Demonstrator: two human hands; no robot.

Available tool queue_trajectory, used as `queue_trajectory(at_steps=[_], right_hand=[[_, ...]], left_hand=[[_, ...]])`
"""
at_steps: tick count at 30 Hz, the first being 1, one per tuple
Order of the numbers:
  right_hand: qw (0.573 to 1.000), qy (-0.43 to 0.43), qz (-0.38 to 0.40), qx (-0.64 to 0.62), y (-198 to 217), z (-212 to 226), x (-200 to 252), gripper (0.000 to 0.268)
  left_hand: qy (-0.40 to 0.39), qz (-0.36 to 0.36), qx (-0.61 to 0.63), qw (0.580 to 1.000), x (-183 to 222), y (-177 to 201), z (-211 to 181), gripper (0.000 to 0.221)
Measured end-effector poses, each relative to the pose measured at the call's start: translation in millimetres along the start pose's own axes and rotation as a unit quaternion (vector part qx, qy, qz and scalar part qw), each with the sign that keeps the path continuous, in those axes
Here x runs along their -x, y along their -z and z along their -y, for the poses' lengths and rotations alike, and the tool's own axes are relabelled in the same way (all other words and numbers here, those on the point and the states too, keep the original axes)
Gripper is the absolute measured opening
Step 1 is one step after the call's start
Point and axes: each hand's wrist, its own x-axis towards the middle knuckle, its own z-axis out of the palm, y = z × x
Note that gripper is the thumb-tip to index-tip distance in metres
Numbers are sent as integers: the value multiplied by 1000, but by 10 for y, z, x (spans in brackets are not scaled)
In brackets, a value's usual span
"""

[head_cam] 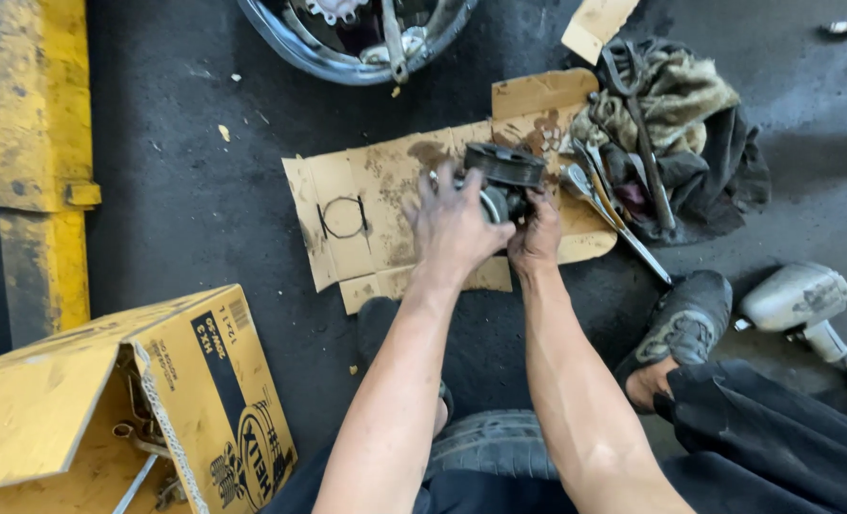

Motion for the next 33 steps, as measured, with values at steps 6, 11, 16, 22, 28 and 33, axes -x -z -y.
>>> queue_trajectory(at_steps=[6, 11, 16, 22, 28, 33], right_hand=[[980, 82, 137, 117, 609, -270, -277, 33], [891, 224, 289, 271, 934, -321, -715, 29], [775, 317, 393, 380, 1302, -555, -1166, 28], [967, -160, 196, -4, 937, -148, -676, 47], [850, 123, 355, 369, 928, 12, -567, 37], [943, -88, 244, 209, 751, 77, -487, 58]], left_hand=[[-80, -24, -57, 995, 384, -261, -712, 52], [96, 66, 61, 991, 266, -927, -659, 84], [94, 101, 31, 990, 163, -767, -798, 88], [84, 124, -27, 988, 23, -838, -834, 80], [86, 151, -8, 985, -31, -877, -849, 81], [92, 178, 13, 980, -48, -905, -781, 82]])
